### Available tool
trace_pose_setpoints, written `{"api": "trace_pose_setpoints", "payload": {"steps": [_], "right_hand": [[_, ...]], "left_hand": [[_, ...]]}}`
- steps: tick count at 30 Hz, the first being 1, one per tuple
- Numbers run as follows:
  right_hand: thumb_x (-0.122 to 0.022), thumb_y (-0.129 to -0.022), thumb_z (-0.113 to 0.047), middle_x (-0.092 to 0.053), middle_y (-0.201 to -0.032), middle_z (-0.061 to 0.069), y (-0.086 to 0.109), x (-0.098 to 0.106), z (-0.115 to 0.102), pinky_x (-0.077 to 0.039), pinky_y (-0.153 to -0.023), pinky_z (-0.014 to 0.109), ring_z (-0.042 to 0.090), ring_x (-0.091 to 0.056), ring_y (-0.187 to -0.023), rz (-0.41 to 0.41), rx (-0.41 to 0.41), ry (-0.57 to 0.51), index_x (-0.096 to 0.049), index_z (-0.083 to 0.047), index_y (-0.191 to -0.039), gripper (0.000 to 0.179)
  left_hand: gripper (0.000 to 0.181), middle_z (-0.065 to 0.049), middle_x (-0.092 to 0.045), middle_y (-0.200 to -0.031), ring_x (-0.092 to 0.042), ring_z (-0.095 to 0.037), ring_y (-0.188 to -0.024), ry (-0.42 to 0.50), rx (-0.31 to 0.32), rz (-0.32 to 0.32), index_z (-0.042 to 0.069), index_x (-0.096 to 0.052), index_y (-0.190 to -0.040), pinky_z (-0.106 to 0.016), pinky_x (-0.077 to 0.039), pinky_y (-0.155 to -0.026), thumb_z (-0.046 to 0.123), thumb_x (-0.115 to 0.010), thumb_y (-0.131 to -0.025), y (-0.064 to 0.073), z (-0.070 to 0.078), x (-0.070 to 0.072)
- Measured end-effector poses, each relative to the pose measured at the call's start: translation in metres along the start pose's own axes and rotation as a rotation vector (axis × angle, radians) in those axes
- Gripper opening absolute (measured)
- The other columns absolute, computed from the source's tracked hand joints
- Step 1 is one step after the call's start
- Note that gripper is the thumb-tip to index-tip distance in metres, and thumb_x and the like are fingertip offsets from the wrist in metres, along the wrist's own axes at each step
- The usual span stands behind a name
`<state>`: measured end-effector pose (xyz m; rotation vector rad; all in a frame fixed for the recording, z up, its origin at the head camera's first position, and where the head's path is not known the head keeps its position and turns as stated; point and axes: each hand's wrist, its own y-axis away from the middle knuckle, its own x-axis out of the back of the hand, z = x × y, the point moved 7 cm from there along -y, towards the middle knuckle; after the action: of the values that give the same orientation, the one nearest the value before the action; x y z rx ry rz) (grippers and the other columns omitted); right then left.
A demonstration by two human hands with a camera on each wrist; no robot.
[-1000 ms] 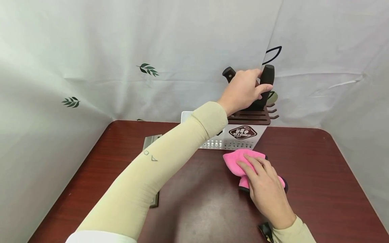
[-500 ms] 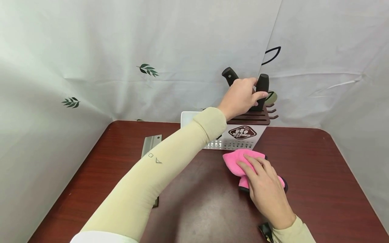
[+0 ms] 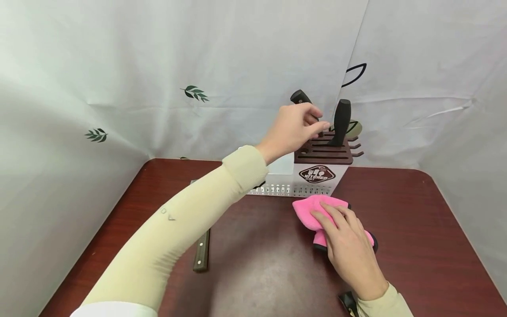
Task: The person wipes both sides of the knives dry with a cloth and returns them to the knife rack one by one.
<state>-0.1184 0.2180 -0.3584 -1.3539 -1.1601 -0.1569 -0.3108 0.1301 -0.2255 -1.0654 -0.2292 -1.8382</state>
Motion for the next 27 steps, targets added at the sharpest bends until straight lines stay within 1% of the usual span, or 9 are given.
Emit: {"api": "trace_pose_setpoints", "payload": {"steps": [2,4,8,12,15,20,24,27], "right_hand": [[-0.030,-0.110,-0.038,-0.064,-0.125,0.015,0.000,0.000,0.000,-0.019,-0.117,0.024,0.042,-0.052,-0.114,0.002,0.000,-0.001,-0.068,-0.007,-0.124,0.051],[-0.030,-0.110,-0.038,-0.064,-0.125,0.015,0.000,0.000,0.001,-0.019,-0.117,0.024,0.042,-0.052,-0.113,0.004,0.001,0.000,-0.068,-0.007,-0.124,0.051],[-0.030,-0.110,-0.038,-0.064,-0.124,0.014,0.001,0.000,0.001,-0.019,-0.117,0.025,0.043,-0.052,-0.113,0.004,0.001,0.006,-0.068,-0.008,-0.123,0.051],[-0.030,-0.110,-0.038,-0.064,-0.123,0.013,0.001,0.000,0.000,-0.018,-0.117,0.024,0.042,-0.052,-0.113,0.003,-0.004,0.010,-0.068,-0.008,-0.123,0.050],[-0.030,-0.110,-0.038,-0.064,-0.123,0.013,0.001,0.000,0.000,-0.017,-0.117,0.021,0.042,-0.052,-0.113,0.003,-0.009,0.012,-0.068,-0.009,-0.123,0.050],[-0.029,-0.110,-0.038,-0.064,-0.124,0.014,0.001,-0.001,-0.001,-0.017,-0.117,0.021,0.042,-0.052,-0.113,-0.001,-0.006,0.013,-0.068,-0.008,-0.124,0.051],[-0.029,-0.110,-0.037,-0.064,-0.124,0.014,0.001,-0.002,0.000,-0.018,-0.118,0.023,0.043,-0.052,-0.112,0.001,0.003,0.013,-0.068,-0.008,-0.123,0.051],[-0.029,-0.110,-0.038,-0.064,-0.123,0.015,0.001,-0.002,0.000,-0.019,-0.117,0.024,0.043,-0.052,-0.112,0.004,0.005,0.014,-0.068,-0.008,-0.123,0.051]], "left_hand": [[0.034,0.003,-0.074,-0.101,-0.066,0.002,-0.087,0.023,-0.022,0.027,0.009,-0.068,-0.119,-0.010,-0.045,-0.077,0.033,-0.070,-0.096,0.009,-0.006,0.010],[0.034,0.001,-0.074,-0.103,-0.066,0.001,-0.086,0.061,-0.020,0.048,0.008,-0.068,-0.119,-0.011,-0.047,-0.077,0.032,-0.070,-0.096,0.020,-0.013,0.020],[0.036,-0.002,-0.074,-0.104,-0.068,-0.001,-0.083,0.172,0.031,0.095,0.007,-0.067,-0.121,-0.015,-0.051,-0.076,0.030,-0.071,-0.095,0.045,-0.032,0.039],[0.034,-0.004,-0.074,-0.100,-0.070,-0.006,-0.077,0.265,0.065,0.180,0.005,-0.068,-0.119,-0.021,-0.055,-0.071,0.027,-0.074,-0.093,0.076,-0.054,0.057],[0.032,-0.005,-0.075,-0.096,-0.071,-0.009,-0.073,0.280,0.079,0.255,0.004,-0.070,-0.116,-0.025,-0.056,-0.068,0.023,-0.076,-0.091,0.102,-0.072,0.070],[0.027,-0.004,-0.075,-0.090,-0.071,-0.012,-0.067,0.264,0.148,0.349,0.004,-0.072,-0.111,-0.029,-0.056,-0.065,0.019,-0.078,-0.089,0.145,-0.104,0.087],[0.025,-0.003,-0.075,-0.088,-0.071,-0.014,-0.067,0.238,0.221,0.375,0.006,-0.072,-0.109,-0.029,-0.056,-0.063,0.019,-0.079,-0.088,0.175,-0.127,0.094],[0.026,-0.002,-0.075,-0.088,-0.072,-0.018,-0.070,0.200,0.277,0.358,0.006,-0.072,-0.109,-0.029,-0.056,-0.064,0.021,-0.078,-0.088,0.196,-0.141,0.095]]}}
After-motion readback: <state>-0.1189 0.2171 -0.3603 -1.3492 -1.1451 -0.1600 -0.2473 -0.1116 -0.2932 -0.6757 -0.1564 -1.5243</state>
